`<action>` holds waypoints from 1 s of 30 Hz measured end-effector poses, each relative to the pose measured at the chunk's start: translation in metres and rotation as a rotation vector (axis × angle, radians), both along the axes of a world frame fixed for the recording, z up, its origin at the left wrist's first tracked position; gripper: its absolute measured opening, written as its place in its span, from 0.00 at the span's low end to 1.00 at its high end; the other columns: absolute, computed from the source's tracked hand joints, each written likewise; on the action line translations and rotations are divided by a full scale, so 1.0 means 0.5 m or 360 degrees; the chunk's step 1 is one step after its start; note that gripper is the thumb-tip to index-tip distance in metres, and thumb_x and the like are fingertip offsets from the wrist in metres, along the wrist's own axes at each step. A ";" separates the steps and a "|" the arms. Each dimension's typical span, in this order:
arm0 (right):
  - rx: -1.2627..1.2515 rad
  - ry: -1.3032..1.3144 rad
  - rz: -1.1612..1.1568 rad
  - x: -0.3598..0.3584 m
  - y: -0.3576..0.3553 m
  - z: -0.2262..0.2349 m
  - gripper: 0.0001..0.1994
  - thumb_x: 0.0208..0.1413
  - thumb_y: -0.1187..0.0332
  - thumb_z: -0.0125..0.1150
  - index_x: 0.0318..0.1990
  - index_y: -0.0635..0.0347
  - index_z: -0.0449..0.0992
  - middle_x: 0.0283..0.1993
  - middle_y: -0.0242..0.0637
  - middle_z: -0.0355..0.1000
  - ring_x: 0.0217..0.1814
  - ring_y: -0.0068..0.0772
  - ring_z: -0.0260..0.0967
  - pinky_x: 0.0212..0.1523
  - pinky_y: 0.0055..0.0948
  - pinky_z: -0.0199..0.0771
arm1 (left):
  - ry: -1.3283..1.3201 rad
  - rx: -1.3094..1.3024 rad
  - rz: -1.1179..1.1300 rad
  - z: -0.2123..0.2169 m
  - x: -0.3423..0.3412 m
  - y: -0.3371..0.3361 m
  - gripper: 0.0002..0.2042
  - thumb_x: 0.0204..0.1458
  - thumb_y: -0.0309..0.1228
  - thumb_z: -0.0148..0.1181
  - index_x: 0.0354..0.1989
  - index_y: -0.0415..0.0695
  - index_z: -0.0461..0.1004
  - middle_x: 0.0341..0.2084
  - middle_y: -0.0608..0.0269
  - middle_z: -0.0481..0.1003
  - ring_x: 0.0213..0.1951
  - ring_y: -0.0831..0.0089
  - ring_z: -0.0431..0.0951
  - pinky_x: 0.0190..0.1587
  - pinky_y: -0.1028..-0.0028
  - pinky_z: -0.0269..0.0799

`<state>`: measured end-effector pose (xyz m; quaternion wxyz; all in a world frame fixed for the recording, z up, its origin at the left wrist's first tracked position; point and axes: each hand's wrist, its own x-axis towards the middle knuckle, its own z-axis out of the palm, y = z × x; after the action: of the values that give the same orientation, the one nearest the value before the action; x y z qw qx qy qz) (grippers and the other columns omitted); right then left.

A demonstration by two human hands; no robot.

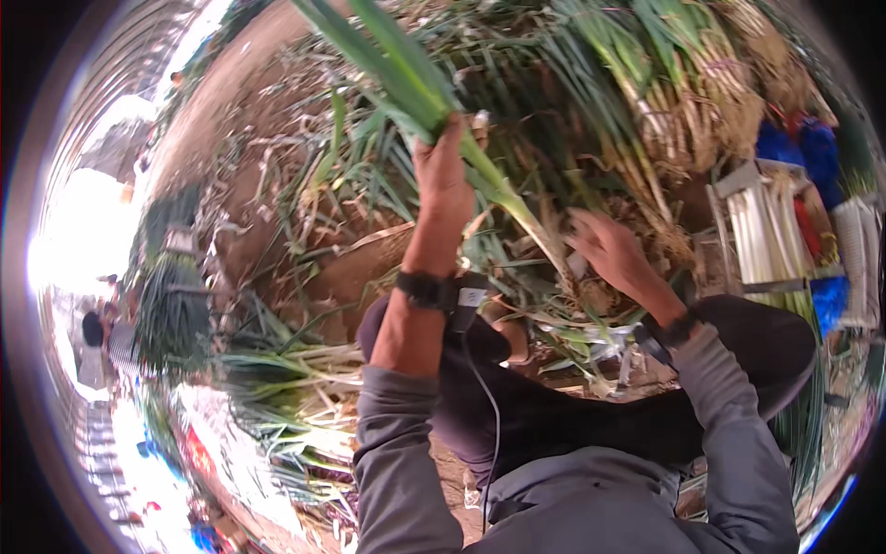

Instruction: Peeling and cleaning harvested leeks by hand in an agricultural environment.

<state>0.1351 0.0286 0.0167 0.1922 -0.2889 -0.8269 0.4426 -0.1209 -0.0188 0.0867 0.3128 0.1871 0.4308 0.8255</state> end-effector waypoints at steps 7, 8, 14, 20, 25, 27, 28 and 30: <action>0.0649 0.0326 0.0010 -0.161 0.017 0.059 0.17 0.61 0.64 0.62 0.54 0.59 0.74 0.52 0.46 0.74 0.47 0.45 0.75 0.47 0.38 0.76 | -0.0059 -0.0334 -0.0199 0.013 0.038 0.017 0.21 0.60 0.39 0.63 0.57 0.49 0.63 0.36 0.65 0.71 0.36 0.70 0.74 0.37 0.66 0.75; 0.0349 0.0344 -0.0027 -0.153 0.014 0.053 0.14 0.62 0.64 0.61 0.52 0.59 0.75 0.49 0.46 0.76 0.46 0.42 0.76 0.46 0.36 0.76 | 0.0217 -0.0242 -0.0038 0.000 0.045 0.018 0.25 0.60 0.44 0.62 0.60 0.49 0.61 0.40 0.62 0.71 0.37 0.68 0.73 0.34 0.64 0.75; -0.0553 0.0568 -0.0054 -0.143 0.056 0.098 0.13 0.62 0.67 0.63 0.50 0.65 0.76 0.38 0.29 0.75 0.38 0.15 0.68 0.38 0.20 0.69 | -0.0020 -0.0049 -0.0268 -0.010 0.086 0.023 0.10 0.63 0.31 0.55 0.49 0.42 0.68 0.35 0.58 0.72 0.40 0.65 0.74 0.43 0.67 0.72; -0.0948 0.0763 0.0191 -0.128 0.009 0.127 0.14 0.61 0.65 0.63 0.50 0.64 0.77 0.38 0.27 0.76 0.39 0.14 0.68 0.41 0.21 0.68 | -0.0270 0.0224 -0.0233 0.004 0.044 0.022 0.10 0.63 0.33 0.58 0.51 0.48 0.68 0.29 0.72 0.71 0.29 0.81 0.72 0.30 0.78 0.71; -0.1012 0.0520 -0.0077 -0.071 -0.033 0.140 0.17 0.62 0.60 0.62 0.49 0.65 0.77 0.37 0.27 0.76 0.37 0.16 0.68 0.38 0.25 0.67 | 0.2662 -0.0839 0.1103 -0.047 -0.102 -0.028 0.20 0.53 0.30 0.63 0.56 0.41 0.72 0.46 0.53 0.76 0.43 0.57 0.76 0.48 0.60 0.72; -0.0594 0.0238 0.0151 -0.113 -0.047 0.157 0.18 0.62 0.58 0.63 0.50 0.63 0.76 0.36 0.28 0.76 0.37 0.15 0.67 0.37 0.24 0.67 | 0.1299 -0.0362 0.0487 -0.038 -0.262 -0.104 0.13 0.55 0.26 0.59 0.48 0.39 0.73 0.39 0.53 0.75 0.39 0.57 0.76 0.42 0.58 0.75; -0.0514 0.0059 0.0035 -0.048 0.023 0.062 0.18 0.61 0.58 0.63 0.50 0.62 0.76 0.36 0.32 0.77 0.36 0.21 0.70 0.37 0.28 0.68 | -0.0043 0.0242 -0.0076 0.010 -0.127 -0.024 0.06 0.63 0.33 0.58 0.40 0.46 0.69 0.30 0.67 0.72 0.30 0.78 0.72 0.33 0.76 0.72; -0.0167 -0.0179 0.0188 0.004 0.010 -0.054 0.18 0.61 0.56 0.61 0.50 0.60 0.76 0.37 0.42 0.78 0.37 0.37 0.74 0.38 0.36 0.70 | -0.0018 0.0445 -0.0063 0.044 -0.132 -0.030 0.08 0.60 0.28 0.60 0.44 0.42 0.69 0.31 0.61 0.73 0.30 0.73 0.74 0.31 0.72 0.74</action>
<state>0.1370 0.0336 -0.0102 0.1035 -0.2737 -0.8276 0.4790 -0.1870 -0.0340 0.1088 0.3023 0.2328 0.3061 0.8722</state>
